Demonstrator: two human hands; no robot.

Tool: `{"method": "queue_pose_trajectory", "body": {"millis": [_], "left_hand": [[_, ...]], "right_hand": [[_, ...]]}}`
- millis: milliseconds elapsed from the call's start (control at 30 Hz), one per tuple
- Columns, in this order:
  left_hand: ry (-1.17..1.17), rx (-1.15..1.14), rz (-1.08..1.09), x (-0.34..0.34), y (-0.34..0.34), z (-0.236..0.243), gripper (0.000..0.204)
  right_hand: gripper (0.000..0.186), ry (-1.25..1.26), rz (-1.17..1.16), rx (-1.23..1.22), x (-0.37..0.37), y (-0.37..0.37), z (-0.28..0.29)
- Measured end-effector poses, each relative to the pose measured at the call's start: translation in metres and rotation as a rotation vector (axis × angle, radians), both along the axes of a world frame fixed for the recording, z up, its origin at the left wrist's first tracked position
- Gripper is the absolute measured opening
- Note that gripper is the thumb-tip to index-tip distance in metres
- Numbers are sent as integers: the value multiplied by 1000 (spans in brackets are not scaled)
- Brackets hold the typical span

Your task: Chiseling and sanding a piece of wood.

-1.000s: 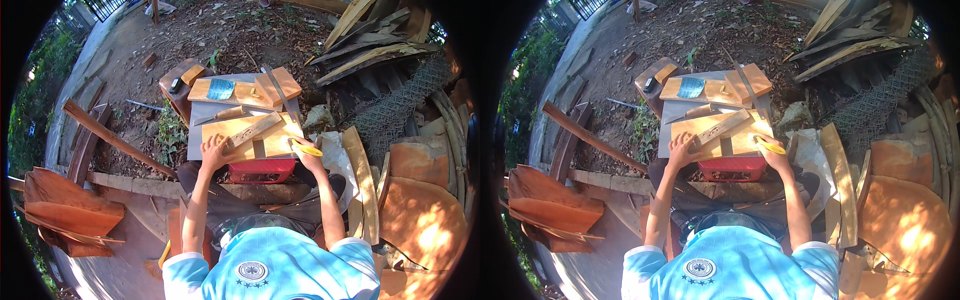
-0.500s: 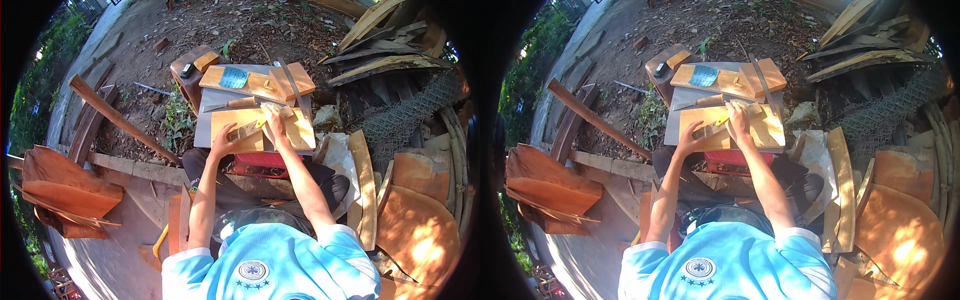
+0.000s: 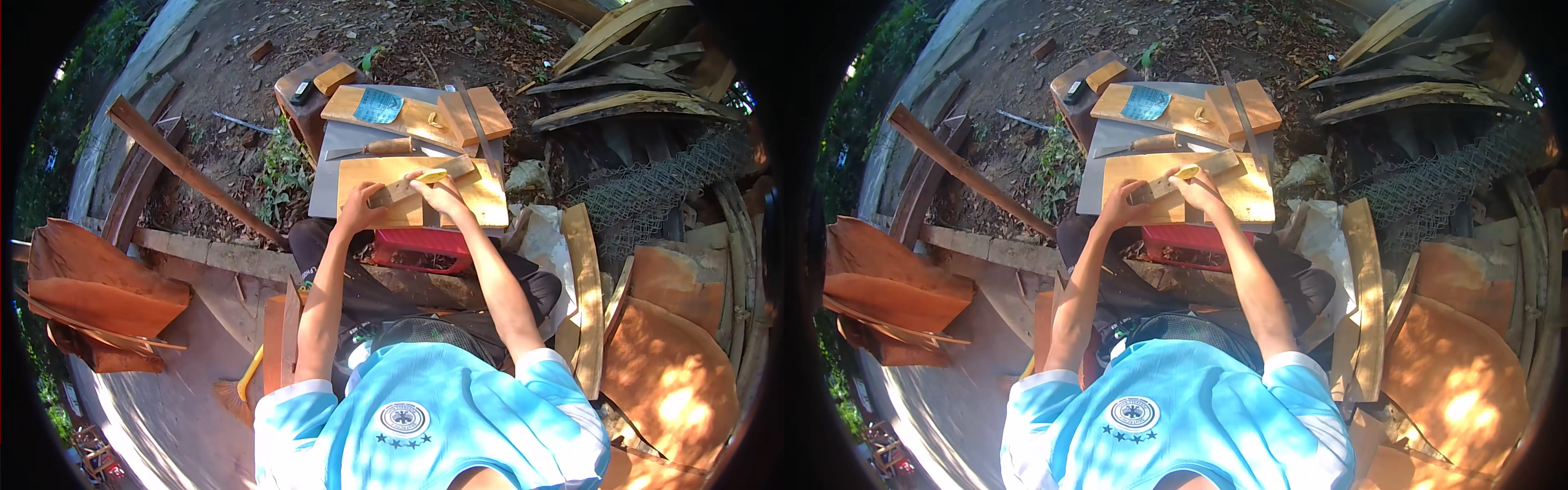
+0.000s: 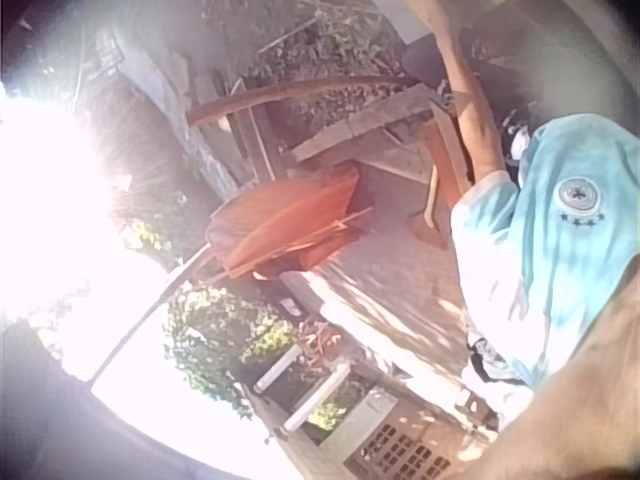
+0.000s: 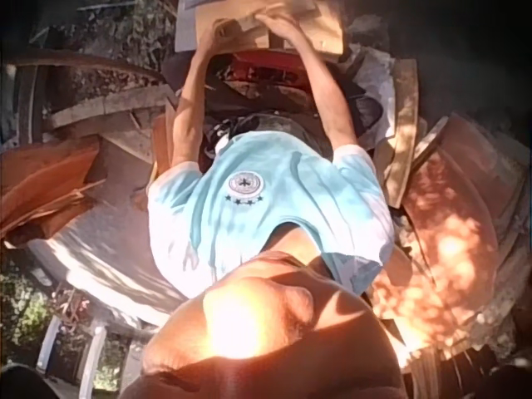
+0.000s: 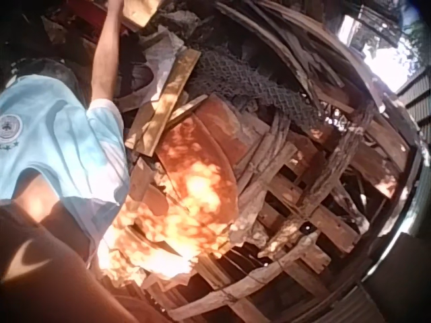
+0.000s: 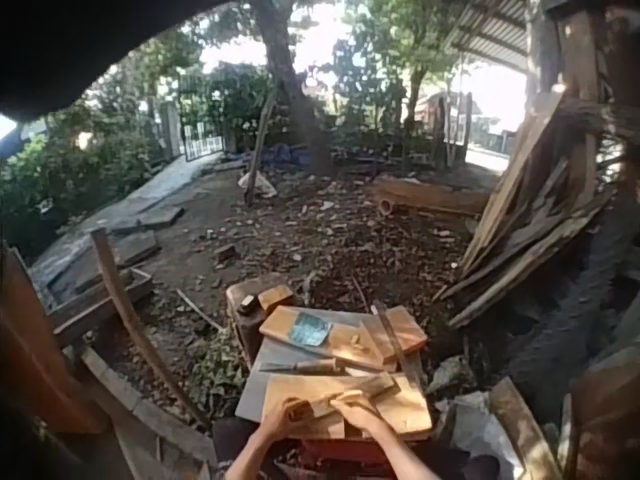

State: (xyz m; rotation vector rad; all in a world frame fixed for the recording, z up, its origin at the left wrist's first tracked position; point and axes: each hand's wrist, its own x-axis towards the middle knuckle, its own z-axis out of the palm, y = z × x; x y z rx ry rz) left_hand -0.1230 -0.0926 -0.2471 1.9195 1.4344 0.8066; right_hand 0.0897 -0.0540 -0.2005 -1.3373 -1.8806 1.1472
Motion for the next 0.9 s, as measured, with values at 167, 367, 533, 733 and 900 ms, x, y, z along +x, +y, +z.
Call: {"method": "queue_pose_trajectory", "body": {"millis": [167, 367, 533, 733, 900], "left_hand": [[77, 58, -84, -2, 0, 6, 50], [145, 76, -218, -7, 19, 13, 46], [-191, -369, -175, 14, 55, 24, 37], [310, -2, 217, 29, 118, -2, 47], [477, -123, 342, 47, 134, -22, 53]], "right_hand": [[30, 335, -236, -179, 33, -16, -36], [37, 109, -255, -79, 99, -21, -48], [53, 120, -164, -92, 99, 21, -10], [55, -83, -146, -254, 70, 56, -44], [48, -178, -229, 37, 56, 37, -47]]}}
